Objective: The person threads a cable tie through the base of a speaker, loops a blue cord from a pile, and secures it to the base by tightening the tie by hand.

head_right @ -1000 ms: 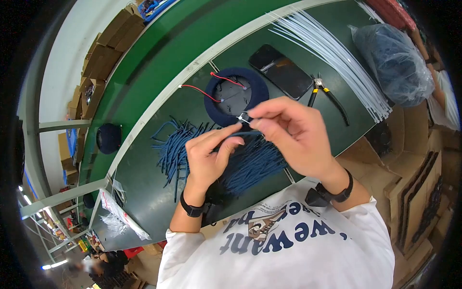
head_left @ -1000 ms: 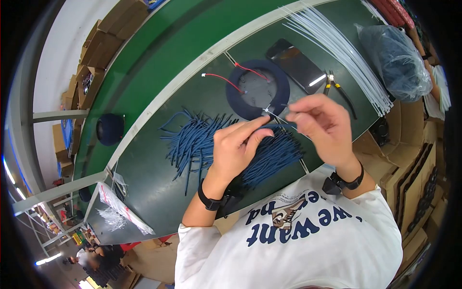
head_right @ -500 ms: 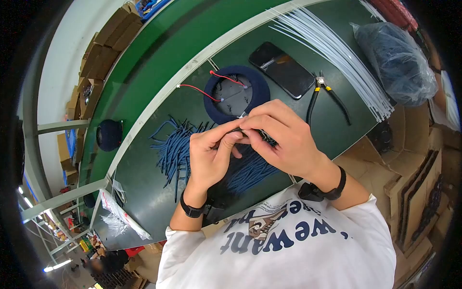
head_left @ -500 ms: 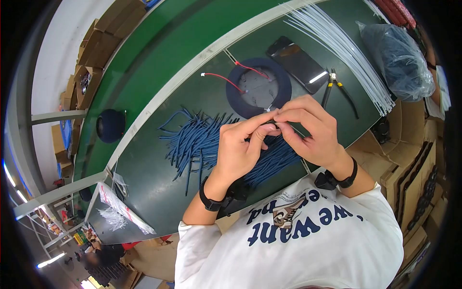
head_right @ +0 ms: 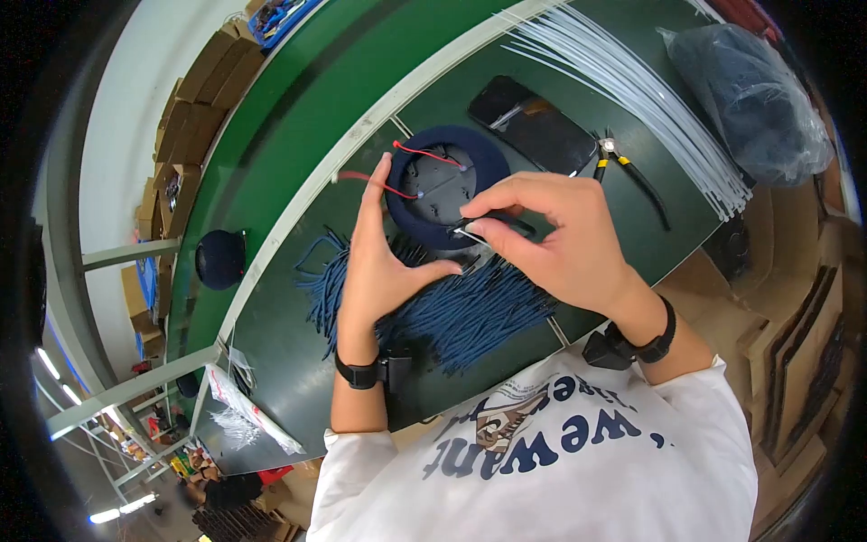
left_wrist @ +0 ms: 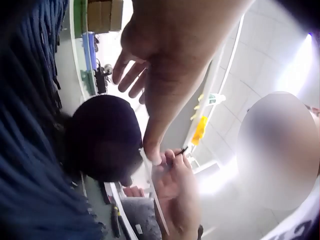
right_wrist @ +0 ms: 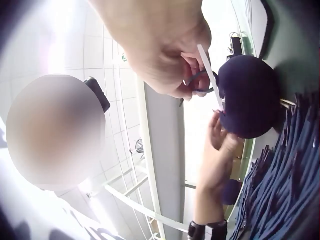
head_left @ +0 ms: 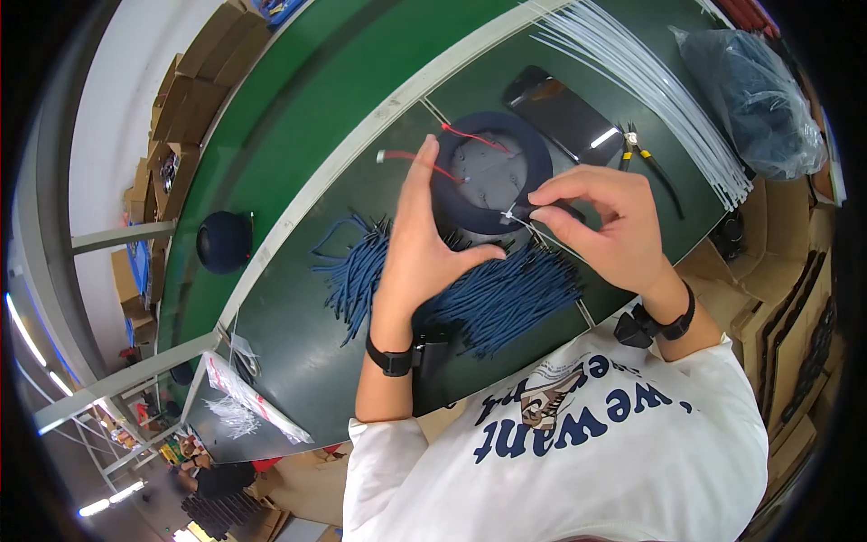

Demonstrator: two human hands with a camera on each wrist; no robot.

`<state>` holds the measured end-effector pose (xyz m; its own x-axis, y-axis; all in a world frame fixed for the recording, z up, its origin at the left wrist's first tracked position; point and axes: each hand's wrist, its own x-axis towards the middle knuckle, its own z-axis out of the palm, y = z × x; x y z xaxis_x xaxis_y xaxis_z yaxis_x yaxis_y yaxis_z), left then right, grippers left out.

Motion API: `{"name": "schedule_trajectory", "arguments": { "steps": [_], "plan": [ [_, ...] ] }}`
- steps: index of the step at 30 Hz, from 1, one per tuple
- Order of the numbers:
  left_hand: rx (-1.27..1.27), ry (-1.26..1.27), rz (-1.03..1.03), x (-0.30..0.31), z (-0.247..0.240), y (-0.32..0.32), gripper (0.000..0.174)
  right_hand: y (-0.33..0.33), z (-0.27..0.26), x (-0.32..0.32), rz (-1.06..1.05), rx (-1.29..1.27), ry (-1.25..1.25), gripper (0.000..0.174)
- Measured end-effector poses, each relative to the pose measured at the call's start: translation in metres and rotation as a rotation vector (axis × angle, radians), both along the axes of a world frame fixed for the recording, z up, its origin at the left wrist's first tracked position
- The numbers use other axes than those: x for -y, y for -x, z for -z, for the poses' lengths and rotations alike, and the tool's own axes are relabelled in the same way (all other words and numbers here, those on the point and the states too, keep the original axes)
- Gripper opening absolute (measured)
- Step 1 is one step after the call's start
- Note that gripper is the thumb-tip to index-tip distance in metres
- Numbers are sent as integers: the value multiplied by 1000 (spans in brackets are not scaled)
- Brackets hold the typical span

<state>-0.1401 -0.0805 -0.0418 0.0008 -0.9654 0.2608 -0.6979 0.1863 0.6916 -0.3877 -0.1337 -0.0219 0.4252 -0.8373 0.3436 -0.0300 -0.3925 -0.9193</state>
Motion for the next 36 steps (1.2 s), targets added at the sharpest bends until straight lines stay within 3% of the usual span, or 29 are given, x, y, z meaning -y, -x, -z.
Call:
{"name": "schedule_trajectory", "arguments": {
  "steps": [4,5,8,12,15,17,21,24,28,36],
  "plan": [
    [-64,-124,44,-1,4,-1,135,11,-7,7,10,4,-48,19],
    [-79,-37,143,3,6,-4,139,14,-8,7,11,8,-60,19],
    [-142,-79,307,19,5,4,137,17,-12,3,27,-4,-57,20],
    [-166,5,343,36,38,-3,138,15,-11,0,36,-44,2,20],
    [-232,109,323,31,44,5,130,12,-19,-10,84,-111,-21,19],
    [-118,232,266,26,38,12,126,9,-20,-16,106,-176,9,19],
    [-74,418,187,19,42,17,114,-7,-3,-30,201,-198,232,22],
    [-25,555,104,16,43,24,105,-14,-5,-37,192,-217,259,23],
    [88,704,-8,11,47,22,95,-16,-5,-41,200,-261,227,24],
    [70,768,-73,1,53,18,93,-27,-6,-43,162,-76,39,17]
  ]
}}
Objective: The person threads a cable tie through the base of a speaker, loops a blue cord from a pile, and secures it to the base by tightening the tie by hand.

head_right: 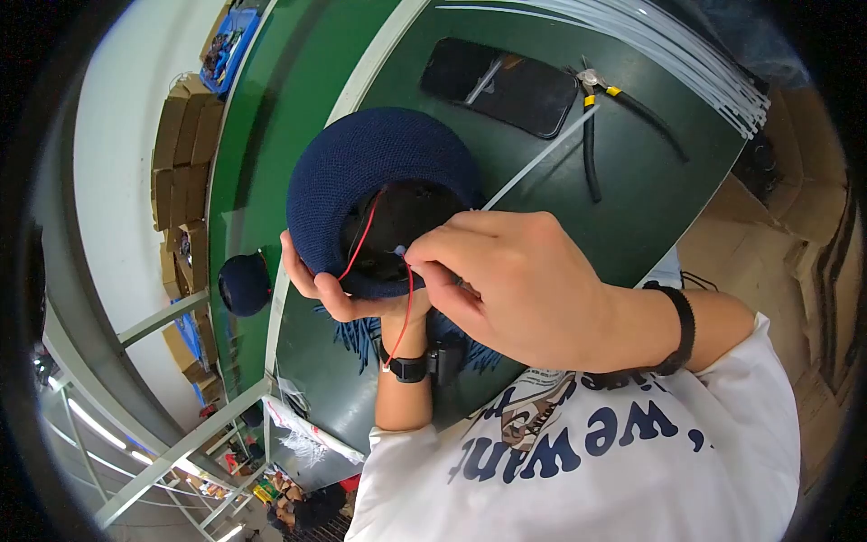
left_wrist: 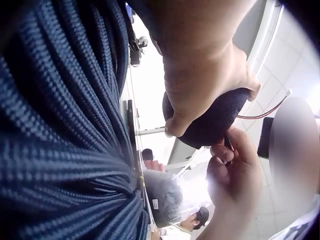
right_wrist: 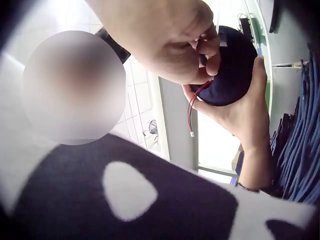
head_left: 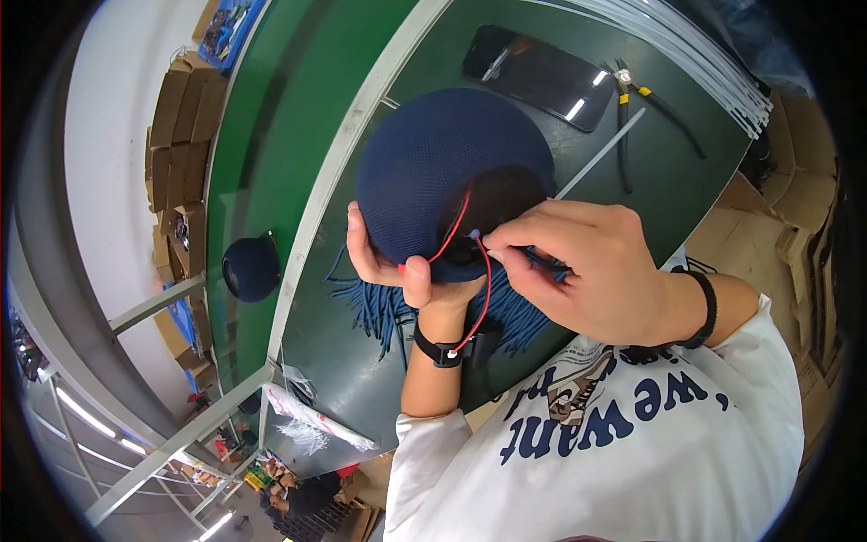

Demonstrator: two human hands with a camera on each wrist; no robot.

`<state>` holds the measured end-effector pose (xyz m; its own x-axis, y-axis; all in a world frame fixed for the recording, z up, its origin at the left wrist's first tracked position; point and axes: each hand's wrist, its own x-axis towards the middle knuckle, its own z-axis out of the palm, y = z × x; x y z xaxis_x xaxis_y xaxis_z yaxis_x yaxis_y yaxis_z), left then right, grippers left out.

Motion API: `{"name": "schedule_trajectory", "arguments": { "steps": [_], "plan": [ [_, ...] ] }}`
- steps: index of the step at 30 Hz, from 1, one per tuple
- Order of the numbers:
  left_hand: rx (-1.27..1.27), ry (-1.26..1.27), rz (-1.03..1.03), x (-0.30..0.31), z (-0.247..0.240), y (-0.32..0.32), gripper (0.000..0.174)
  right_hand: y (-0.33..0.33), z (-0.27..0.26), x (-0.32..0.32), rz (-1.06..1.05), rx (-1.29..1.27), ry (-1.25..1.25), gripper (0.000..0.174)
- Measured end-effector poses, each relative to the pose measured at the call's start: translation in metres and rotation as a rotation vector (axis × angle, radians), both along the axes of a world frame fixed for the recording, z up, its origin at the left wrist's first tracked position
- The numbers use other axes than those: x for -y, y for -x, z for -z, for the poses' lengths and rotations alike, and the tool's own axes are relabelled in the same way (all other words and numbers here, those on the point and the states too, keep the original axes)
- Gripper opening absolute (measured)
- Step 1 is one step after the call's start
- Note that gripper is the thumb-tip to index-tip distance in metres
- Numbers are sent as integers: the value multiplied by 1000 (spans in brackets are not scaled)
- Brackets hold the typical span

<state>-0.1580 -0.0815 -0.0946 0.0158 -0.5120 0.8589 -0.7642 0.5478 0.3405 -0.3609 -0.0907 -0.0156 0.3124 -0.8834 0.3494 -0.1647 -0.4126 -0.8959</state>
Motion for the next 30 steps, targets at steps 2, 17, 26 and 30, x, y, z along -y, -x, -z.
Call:
{"name": "schedule_trajectory", "arguments": {
  "steps": [2,17,26,30],
  "plan": [
    [-6,-8,-10,-2,1,0,92,-2,2,-1,17,42,-43,16],
    [32,-17,-32,4,1,11,94,2,2,5,-27,-58,-111,12],
    [82,-67,-12,3,-4,12,101,1,-2,6,-10,-7,-178,11],
    [82,-91,-12,0,-2,11,103,2,1,7,-15,-2,-151,11]
  ]
}}
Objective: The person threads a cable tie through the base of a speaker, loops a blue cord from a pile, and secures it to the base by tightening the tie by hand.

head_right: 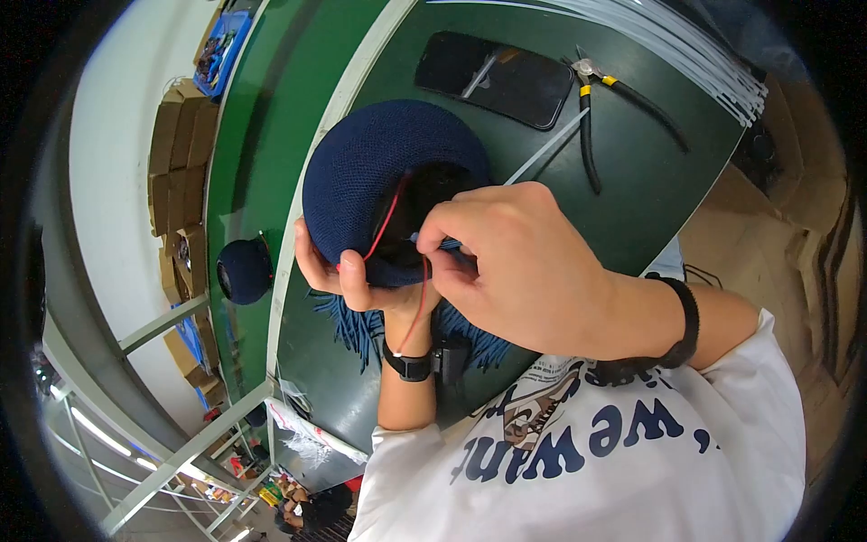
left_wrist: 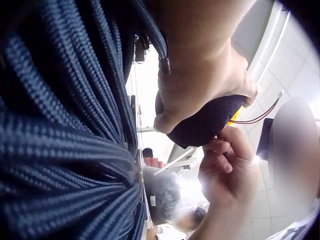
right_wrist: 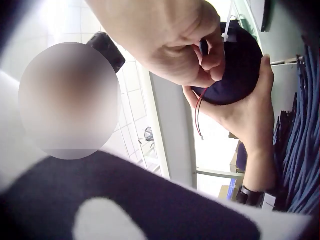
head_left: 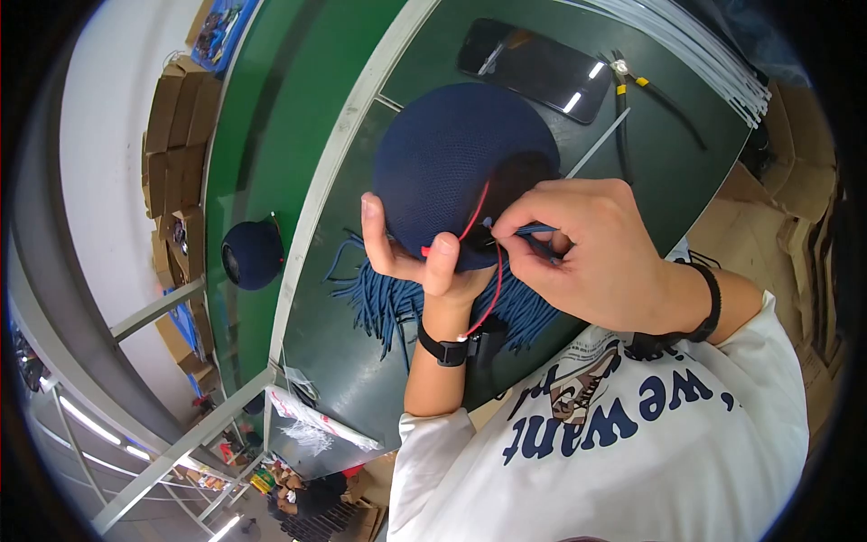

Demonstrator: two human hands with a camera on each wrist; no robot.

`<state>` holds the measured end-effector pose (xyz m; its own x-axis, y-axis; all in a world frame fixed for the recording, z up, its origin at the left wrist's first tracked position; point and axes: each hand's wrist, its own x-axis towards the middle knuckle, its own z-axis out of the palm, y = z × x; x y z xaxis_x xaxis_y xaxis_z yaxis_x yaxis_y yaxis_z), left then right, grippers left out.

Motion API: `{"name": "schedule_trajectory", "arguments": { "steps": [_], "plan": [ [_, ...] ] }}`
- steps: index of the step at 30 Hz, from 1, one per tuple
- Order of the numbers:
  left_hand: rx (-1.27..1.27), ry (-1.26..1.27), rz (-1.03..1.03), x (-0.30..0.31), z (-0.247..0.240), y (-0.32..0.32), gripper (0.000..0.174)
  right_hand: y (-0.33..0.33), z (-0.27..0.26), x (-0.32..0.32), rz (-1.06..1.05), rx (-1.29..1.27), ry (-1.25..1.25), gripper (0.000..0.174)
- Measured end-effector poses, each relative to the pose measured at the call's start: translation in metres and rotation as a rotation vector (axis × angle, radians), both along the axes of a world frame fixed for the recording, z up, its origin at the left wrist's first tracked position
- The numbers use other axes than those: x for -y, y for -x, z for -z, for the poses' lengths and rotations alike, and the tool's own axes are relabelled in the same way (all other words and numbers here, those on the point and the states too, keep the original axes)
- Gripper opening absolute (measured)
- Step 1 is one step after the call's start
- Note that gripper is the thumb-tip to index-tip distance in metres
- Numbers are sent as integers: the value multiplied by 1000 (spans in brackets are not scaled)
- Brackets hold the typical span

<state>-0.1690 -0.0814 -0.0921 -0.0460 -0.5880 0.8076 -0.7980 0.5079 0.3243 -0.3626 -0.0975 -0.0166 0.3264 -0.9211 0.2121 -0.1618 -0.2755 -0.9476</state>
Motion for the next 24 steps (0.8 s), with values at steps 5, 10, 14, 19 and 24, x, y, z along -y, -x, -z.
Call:
{"name": "schedule_trajectory", "arguments": {
  "steps": [5,10,14,19,24],
  "plan": [
    [-11,-29,-16,-4,-1,-1,105,-8,9,-9,55,118,-129,8],
    [-19,-69,-48,-1,-4,-1,105,-3,7,-7,41,91,21,12],
    [-50,-39,-57,3,-6,7,101,-3,7,-10,62,94,-7,20],
    [10,7,-17,4,1,2,92,-7,7,-11,27,82,-72,19],
    [22,-33,-23,1,0,1,88,-13,15,-11,35,94,41,17]
  ]
}}
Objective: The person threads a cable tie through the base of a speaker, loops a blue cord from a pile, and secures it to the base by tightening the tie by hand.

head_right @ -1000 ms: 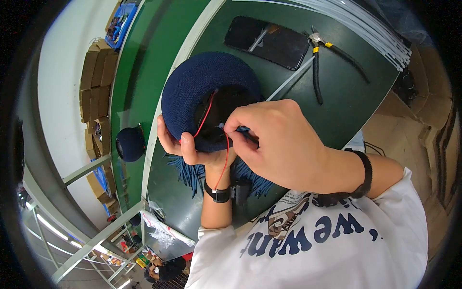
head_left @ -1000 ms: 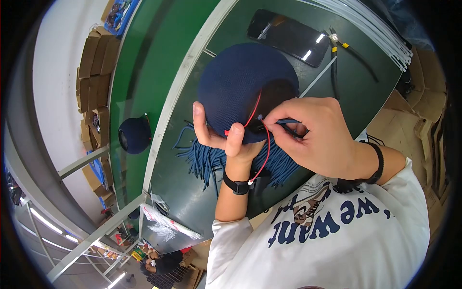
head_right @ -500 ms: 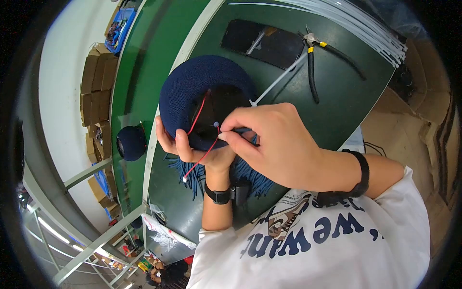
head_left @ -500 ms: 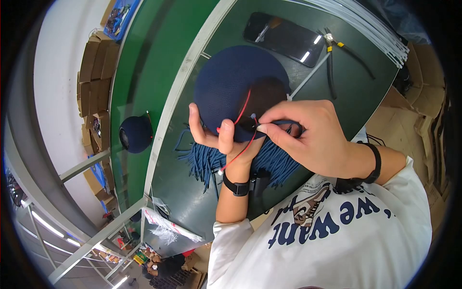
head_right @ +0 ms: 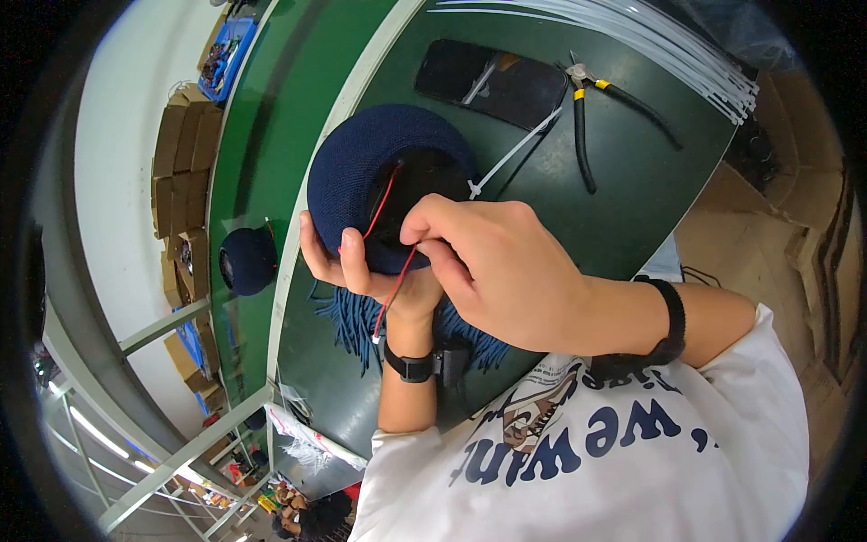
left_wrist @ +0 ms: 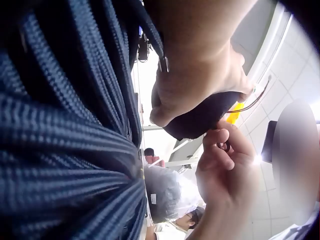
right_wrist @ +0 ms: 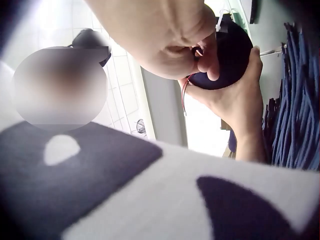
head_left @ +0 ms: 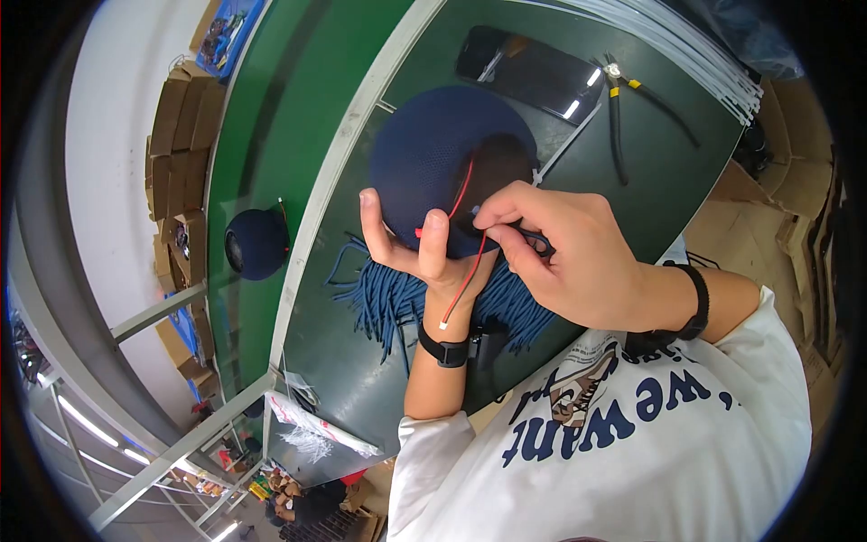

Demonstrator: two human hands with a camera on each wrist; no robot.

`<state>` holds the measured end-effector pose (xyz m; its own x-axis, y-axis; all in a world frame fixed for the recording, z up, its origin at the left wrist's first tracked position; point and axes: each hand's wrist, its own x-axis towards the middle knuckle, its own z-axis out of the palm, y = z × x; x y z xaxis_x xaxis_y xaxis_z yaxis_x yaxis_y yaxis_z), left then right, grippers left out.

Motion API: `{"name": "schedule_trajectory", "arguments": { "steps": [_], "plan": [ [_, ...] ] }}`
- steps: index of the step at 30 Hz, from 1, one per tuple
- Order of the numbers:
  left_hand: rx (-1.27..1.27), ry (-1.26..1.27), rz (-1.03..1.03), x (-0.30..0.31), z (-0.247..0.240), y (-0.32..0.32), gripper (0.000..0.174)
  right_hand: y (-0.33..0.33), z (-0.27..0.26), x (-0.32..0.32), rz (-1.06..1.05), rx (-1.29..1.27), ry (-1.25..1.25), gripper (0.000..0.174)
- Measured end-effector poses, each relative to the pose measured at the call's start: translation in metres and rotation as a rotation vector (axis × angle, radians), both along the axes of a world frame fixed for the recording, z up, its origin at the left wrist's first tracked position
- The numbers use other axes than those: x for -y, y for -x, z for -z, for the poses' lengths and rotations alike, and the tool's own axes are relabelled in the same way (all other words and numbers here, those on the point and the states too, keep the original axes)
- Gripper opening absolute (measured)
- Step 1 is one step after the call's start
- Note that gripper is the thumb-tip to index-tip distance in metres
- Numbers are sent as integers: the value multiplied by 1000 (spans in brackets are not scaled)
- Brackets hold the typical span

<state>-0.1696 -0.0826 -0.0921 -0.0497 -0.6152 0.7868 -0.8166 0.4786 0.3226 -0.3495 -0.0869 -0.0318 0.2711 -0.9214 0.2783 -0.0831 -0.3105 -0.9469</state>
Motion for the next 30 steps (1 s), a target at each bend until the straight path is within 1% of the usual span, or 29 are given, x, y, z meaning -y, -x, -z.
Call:
{"name": "schedule_trajectory", "arguments": {
  "steps": [1,4,7,9,12,16,19,21,22,24,25,26,27,28,29,30],
  "plan": [
    [4,-11,5,-1,1,-2,88,0,1,0,-13,13,0,18],
    [54,37,-7,2,0,1,92,4,0,-2,-85,43,-131,23],
    [-27,11,-7,2,0,2,97,10,-6,5,-146,37,-152,26],
    [-57,-3,-31,0,-1,3,99,5,-9,3,-87,36,-115,27],
    [-61,16,-64,1,-3,3,102,5,-11,2,-91,31,-107,28],
    [-49,55,-71,1,0,2,97,7,-5,1,-125,22,-72,30],
    [45,119,-31,8,6,-4,90,6,4,-3,-122,5,-52,31],
    [65,98,-21,5,5,-7,92,5,3,-1,-150,9,-58,37],
    [33,57,-29,1,3,-6,96,6,2,1,-163,6,-56,39],
    [-36,-58,-9,-1,-3,1,105,16,-9,6,-266,42,-155,39],
    [-68,-136,18,0,-10,1,110,23,-14,9,-230,2,-121,38],
    [-149,-201,59,4,-8,1,120,30,-19,12,-193,-38,-89,37],
    [-232,-264,95,8,-6,1,131,40,-23,18,-74,-128,32,35],
    [-289,-411,105,11,-8,-3,134,48,-23,24,41,-213,157,33],
    [-306,-483,151,14,-12,-7,135,53,-15,32,123,-302,281,27],
    [-322,-552,195,17,-14,-10,136,58,-7,36,56,-384,284,26]
  ]
}}
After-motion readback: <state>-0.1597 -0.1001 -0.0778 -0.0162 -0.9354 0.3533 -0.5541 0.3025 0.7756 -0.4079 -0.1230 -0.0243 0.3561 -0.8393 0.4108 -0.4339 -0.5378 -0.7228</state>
